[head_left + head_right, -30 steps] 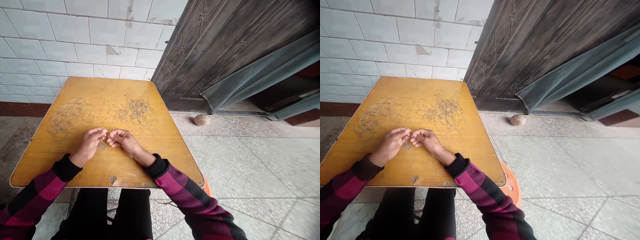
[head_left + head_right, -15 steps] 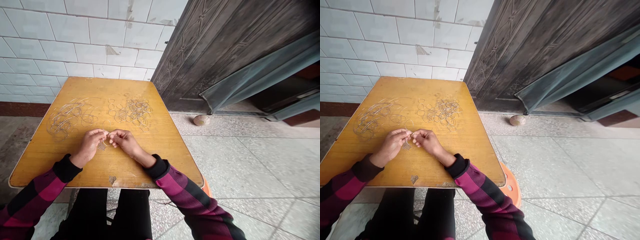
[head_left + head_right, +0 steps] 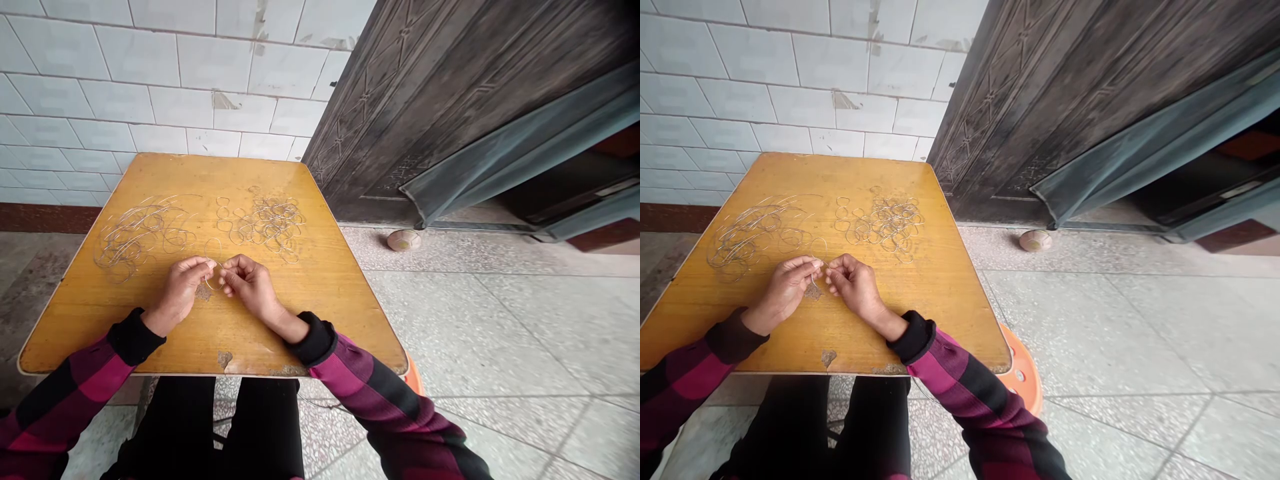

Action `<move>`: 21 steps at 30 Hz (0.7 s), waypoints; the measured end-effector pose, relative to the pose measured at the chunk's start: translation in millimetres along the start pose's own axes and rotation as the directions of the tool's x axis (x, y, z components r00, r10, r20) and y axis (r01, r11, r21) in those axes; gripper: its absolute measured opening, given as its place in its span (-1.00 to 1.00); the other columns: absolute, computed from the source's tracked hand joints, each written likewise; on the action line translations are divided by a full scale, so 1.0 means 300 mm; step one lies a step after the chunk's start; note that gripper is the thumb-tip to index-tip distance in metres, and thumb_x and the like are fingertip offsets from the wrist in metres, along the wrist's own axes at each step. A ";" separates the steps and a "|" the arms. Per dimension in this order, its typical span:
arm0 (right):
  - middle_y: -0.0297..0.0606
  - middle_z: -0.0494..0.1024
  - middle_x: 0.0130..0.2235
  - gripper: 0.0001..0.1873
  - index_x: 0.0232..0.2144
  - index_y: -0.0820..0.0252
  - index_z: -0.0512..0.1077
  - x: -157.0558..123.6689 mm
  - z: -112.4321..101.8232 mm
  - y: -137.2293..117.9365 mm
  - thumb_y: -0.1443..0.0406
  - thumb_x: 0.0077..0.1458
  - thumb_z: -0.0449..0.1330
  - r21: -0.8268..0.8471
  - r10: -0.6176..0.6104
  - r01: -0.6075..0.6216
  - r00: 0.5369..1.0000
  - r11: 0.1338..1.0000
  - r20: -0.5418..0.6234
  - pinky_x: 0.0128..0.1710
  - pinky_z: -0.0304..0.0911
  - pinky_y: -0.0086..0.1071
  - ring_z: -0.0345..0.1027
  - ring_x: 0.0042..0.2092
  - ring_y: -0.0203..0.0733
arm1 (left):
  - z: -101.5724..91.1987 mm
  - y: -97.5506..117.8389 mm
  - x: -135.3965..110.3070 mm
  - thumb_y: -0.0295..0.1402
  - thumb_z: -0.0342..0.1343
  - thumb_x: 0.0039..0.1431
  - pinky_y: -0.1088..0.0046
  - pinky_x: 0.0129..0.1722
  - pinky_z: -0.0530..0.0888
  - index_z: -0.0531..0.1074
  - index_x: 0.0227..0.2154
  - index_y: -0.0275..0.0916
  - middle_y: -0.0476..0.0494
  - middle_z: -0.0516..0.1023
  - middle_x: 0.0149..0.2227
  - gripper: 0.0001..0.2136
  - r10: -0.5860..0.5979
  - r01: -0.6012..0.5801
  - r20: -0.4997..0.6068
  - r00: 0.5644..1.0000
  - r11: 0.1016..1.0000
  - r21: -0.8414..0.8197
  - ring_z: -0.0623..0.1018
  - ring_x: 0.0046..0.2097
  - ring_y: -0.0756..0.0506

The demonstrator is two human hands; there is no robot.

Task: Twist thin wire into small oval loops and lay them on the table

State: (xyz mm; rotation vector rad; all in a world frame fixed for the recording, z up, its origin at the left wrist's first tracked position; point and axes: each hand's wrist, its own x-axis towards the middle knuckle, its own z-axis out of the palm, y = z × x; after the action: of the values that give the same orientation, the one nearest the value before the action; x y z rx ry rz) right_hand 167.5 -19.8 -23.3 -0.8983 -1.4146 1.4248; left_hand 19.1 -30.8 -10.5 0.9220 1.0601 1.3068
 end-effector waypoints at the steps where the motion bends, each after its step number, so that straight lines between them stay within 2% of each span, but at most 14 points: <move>1: -0.40 0.45 -0.51 -0.75 -0.40 0.20 0.33 0.001 0.000 -0.001 0.14 0.04 0.25 0.002 -0.012 0.012 1.000 1.000 -0.009 -0.58 0.24 -0.51 0.26 -0.59 -0.43 | 0.000 0.001 0.000 -0.33 0.26 -0.10 0.45 -0.38 0.23 0.46 -0.61 -0.28 -0.01 0.38 -0.56 -0.85 0.002 -0.002 0.006 1.000 1.000 -0.002 0.31 -0.43 0.01; 15: -0.38 0.45 -0.50 -0.75 -0.41 0.22 0.39 -0.005 0.002 -0.003 0.14 0.08 0.24 -0.037 -0.076 0.074 0.996 0.997 -0.046 -0.57 0.20 -0.49 0.24 -0.57 -0.44 | 0.023 0.025 -0.013 -0.31 0.30 -0.16 0.46 -0.38 0.23 0.43 -0.64 -0.30 0.00 0.38 -0.57 -0.81 -0.042 0.040 -0.026 0.999 0.997 -0.073 0.32 -0.45 0.03; 21: -0.37 0.45 -0.48 -0.75 -0.39 0.21 0.40 -0.007 0.003 -0.007 0.13 0.08 0.24 -0.013 -0.087 0.086 0.996 0.996 -0.031 -0.55 0.23 -0.49 0.25 -0.55 -0.43 | 0.027 0.032 -0.021 -0.31 0.31 -0.16 0.48 -0.38 0.25 0.43 -0.64 -0.30 0.00 0.38 -0.57 -0.80 -0.054 0.054 0.008 0.999 0.993 -0.106 0.33 -0.43 0.03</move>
State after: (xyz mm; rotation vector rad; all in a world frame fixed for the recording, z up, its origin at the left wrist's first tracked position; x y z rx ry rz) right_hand 167.4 -22.2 -21.4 -0.8535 -1.4225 1.3333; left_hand 24.3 -35.9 1.5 0.8110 0.9953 1.3031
